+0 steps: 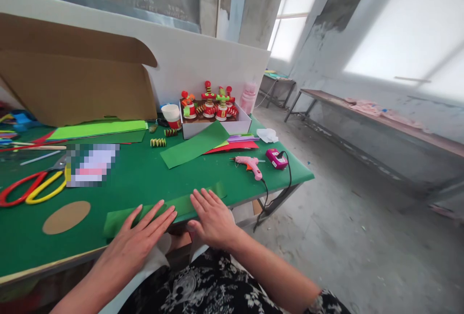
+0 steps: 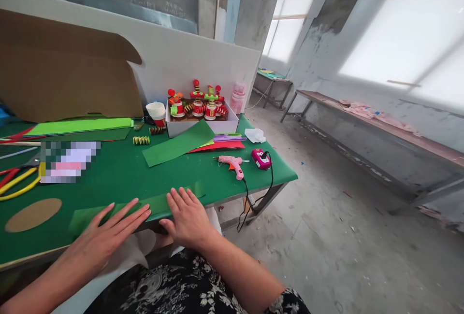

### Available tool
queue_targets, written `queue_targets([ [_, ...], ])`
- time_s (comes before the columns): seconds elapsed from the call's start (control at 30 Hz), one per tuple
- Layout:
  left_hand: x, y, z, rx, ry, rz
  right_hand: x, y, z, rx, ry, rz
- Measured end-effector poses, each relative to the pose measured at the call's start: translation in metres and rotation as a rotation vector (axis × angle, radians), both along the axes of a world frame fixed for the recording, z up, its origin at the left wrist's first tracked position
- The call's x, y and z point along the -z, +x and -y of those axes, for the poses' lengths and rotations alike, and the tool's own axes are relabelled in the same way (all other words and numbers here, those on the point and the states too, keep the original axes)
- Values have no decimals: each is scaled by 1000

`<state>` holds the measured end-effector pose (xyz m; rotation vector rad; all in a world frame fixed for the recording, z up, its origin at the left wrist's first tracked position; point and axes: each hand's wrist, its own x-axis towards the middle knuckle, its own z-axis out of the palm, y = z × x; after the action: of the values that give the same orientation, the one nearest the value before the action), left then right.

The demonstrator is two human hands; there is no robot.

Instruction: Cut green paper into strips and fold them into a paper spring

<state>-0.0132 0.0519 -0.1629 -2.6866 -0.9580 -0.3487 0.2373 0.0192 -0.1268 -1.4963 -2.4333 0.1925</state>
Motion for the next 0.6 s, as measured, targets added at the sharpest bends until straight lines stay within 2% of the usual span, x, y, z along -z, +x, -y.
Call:
queue_targets([
  [0.2, -5, 0, -1, -3, -27, -49, 4, 44, -18, 95, 1, -30],
  [0.37, -1, 2, -2, -8, 24, -26, 0, 77, -33, 384, 77, -268],
  [0.5, 3, 3, -1, -6, 58, -7, -3, 78, -41, 449, 28, -204],
  [0.6, 3, 3, 0, 3, 77, 11, -4, 69, -44, 436, -25, -309],
])
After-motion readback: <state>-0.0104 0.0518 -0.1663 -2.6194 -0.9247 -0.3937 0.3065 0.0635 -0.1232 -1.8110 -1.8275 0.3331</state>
